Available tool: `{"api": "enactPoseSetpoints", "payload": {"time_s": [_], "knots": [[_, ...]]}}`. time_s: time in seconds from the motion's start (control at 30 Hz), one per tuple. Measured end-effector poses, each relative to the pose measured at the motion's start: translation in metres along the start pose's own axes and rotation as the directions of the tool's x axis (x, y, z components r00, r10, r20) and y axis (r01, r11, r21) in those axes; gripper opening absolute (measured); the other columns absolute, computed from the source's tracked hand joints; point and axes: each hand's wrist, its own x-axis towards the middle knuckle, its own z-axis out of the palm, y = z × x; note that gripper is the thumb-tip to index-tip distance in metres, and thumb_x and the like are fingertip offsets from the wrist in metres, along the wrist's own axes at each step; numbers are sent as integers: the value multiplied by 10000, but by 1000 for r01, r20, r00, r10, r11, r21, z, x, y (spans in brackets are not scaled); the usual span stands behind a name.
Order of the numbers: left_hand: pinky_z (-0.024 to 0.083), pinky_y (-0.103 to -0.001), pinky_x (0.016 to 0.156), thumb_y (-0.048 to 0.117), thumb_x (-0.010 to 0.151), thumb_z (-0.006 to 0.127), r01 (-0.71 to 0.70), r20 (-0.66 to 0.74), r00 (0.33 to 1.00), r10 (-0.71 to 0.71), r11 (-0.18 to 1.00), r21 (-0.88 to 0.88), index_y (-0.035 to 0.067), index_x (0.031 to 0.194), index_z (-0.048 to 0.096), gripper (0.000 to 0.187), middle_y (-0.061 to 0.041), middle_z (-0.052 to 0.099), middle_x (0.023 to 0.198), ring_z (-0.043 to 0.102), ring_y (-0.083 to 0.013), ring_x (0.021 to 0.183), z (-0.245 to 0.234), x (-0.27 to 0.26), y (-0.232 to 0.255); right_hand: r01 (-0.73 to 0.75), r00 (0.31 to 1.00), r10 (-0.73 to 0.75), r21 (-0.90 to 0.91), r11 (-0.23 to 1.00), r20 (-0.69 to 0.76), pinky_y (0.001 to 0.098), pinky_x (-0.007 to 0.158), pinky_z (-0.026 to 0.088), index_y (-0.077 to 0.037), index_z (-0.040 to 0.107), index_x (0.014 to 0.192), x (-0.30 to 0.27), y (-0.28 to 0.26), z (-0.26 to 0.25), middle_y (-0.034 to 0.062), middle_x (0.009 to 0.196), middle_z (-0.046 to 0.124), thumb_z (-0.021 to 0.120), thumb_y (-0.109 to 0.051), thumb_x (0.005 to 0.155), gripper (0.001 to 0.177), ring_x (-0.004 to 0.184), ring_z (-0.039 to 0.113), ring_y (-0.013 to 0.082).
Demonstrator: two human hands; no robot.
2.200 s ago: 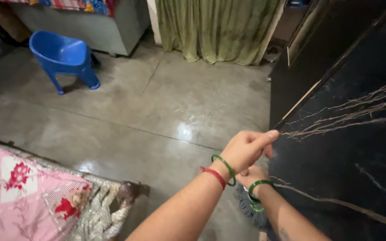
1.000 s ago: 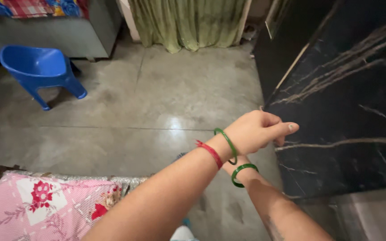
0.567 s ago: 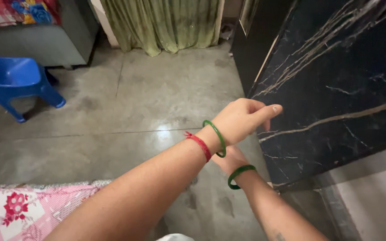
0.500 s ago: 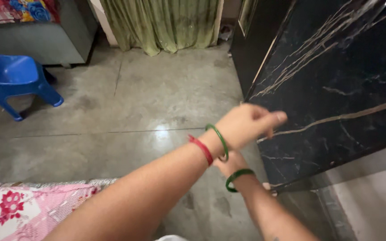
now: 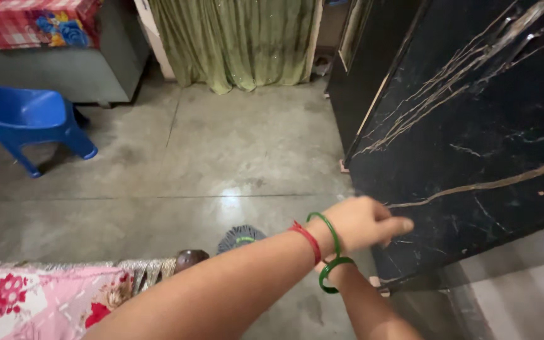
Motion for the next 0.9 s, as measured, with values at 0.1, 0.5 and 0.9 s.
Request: {"api": "enactPoseSetpoints", "payload": {"time_s": [0.1,0.5,0.9], "knots": [[551,-359,847,661,848,579,-17,58,998,13,997,72,109,716,805,611,-91,787,773,748,-248,837,18,-6,-9,-33,998,27,97,995,61,370,1135,418,-153,415,1512,-4,6,2,57,1556,493,438,-338,1030,517,1412,492,192],[588,-386,772,648,836,614,93,-77,992,-101,991,-100,86,725,798,601,-134,762,740,762,-268,778,-1,3,-3,-54,991,72,-158,986,111,353,1056,476,-172,425,1512,-15,1,7,39,1556,497,492,-387,991,567,1365,533,181],[591,-393,785,551,888,606,185,-31,983,-183,980,75,118,792,781,477,-120,757,738,753,-294,728,17,-35,-61,-136,861,242,-255,957,447,335,978,533,-191,436,1512,-7,-27,89,20,1555,501,546,-435,953,620,1319,575,170]]}}
